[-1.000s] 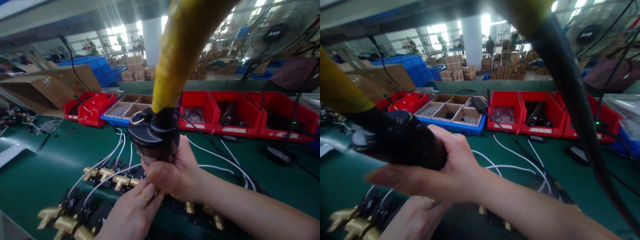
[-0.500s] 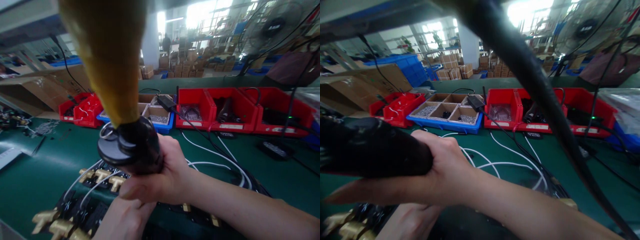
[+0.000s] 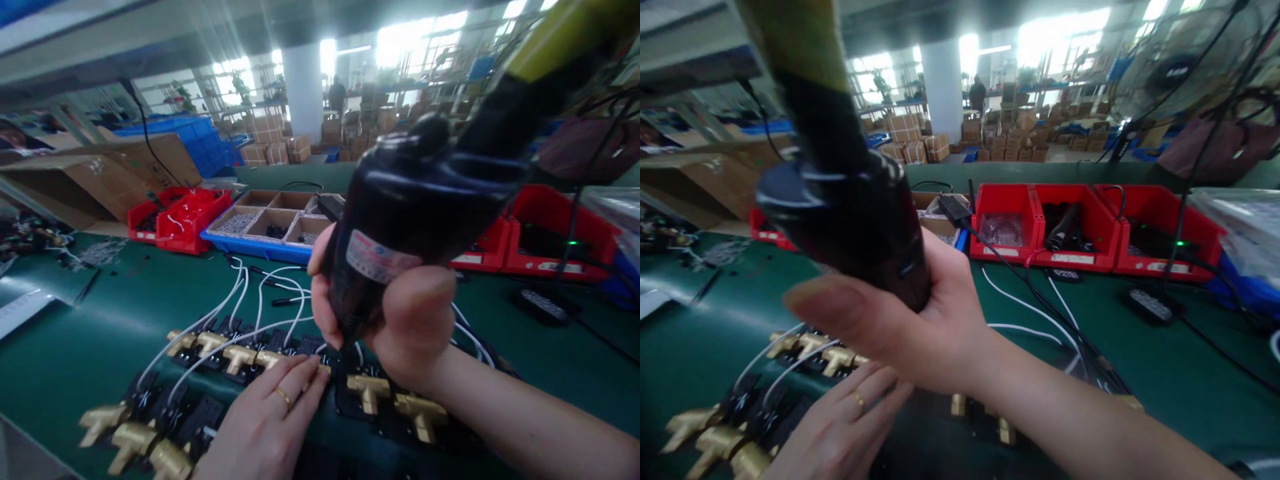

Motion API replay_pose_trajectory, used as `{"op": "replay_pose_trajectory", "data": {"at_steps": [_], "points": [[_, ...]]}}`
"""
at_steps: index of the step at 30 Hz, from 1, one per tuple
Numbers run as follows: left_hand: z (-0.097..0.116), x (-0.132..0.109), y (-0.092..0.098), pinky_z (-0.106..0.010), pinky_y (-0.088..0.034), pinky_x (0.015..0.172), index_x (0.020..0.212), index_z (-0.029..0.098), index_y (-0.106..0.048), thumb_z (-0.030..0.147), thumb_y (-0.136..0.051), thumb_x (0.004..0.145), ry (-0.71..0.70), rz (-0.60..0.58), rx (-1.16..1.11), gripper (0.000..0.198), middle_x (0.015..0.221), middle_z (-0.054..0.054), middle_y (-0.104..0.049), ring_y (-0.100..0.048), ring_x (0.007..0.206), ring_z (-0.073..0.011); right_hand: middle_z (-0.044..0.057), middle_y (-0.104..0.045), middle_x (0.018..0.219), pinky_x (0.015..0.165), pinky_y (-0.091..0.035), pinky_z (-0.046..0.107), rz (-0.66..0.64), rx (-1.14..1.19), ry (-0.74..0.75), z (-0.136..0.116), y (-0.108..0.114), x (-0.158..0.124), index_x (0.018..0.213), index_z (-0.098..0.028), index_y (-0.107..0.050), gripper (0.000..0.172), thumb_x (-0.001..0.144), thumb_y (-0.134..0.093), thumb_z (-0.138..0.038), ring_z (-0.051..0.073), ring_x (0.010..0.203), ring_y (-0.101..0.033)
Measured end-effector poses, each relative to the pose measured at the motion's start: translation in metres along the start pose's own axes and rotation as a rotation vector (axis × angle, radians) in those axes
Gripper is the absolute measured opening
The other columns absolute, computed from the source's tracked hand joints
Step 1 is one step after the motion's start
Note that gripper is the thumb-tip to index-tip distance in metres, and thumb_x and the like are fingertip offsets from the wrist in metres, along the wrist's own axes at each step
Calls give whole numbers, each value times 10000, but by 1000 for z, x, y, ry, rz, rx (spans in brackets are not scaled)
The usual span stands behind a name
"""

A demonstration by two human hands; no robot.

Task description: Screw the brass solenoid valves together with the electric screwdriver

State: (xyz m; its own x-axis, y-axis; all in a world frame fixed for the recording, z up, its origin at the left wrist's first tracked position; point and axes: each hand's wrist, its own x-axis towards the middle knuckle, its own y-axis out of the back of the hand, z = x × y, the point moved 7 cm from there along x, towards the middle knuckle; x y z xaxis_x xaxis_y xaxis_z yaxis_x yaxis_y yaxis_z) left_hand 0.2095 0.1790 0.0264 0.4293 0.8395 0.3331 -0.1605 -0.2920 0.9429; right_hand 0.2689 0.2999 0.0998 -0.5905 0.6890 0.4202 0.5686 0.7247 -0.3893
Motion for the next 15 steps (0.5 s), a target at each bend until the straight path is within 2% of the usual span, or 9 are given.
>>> {"op": "replay_pose_trajectory", "data": {"at_steps": [3,8,11,13,15], "points": [[23,9,-3,-282,-572,951,1259,108,-597,76,-393,962,-55,42,-6,361,1214,-95,-686,-647,1107,-182,-27,-507,572,380,-330,170,-2,8,-49,1,4,-4,777,-163,-565,533,719,-753,-658,66,435,-413],[57,32,-39,-266,-574,886,1240,82,-588,179,-437,986,34,1,-9,311,1217,-113,-676,-643,1079,-194,15,-516,482,306,-308,215,33,-78,-121,4,8,-9,772,-157,-534,697,592,-753,-793,130,346,-427],[67,39,-58,-236,-534,925,1213,56,-609,209,-440,995,80,-46,4,315,1166,-112,-697,-631,1085,-179,15,-522,490,310,-310,209,39,-97,-88,4,10,-13,806,-162,-543,721,620,-694,-842,129,348,-429],[69,40,-64,-231,-516,939,1220,55,-617,207,-443,992,116,-64,7,324,1163,-111,-700,-624,1088,-176,18,-540,524,332,-323,204,25,-101,-73,7,12,-17,842,-161,-571,706,674,-652,-842,123,375,-445],[69,39,-66,-237,-507,948,1242,65,-619,203,-459,982,144,-69,0,334,1173,-109,-698,-610,1100,-182,23,-552,543,342,-330,211,5,-107,-120,13,13,-19,851,-168,-599,705,675,-642,-848,129,394,-465]]}}
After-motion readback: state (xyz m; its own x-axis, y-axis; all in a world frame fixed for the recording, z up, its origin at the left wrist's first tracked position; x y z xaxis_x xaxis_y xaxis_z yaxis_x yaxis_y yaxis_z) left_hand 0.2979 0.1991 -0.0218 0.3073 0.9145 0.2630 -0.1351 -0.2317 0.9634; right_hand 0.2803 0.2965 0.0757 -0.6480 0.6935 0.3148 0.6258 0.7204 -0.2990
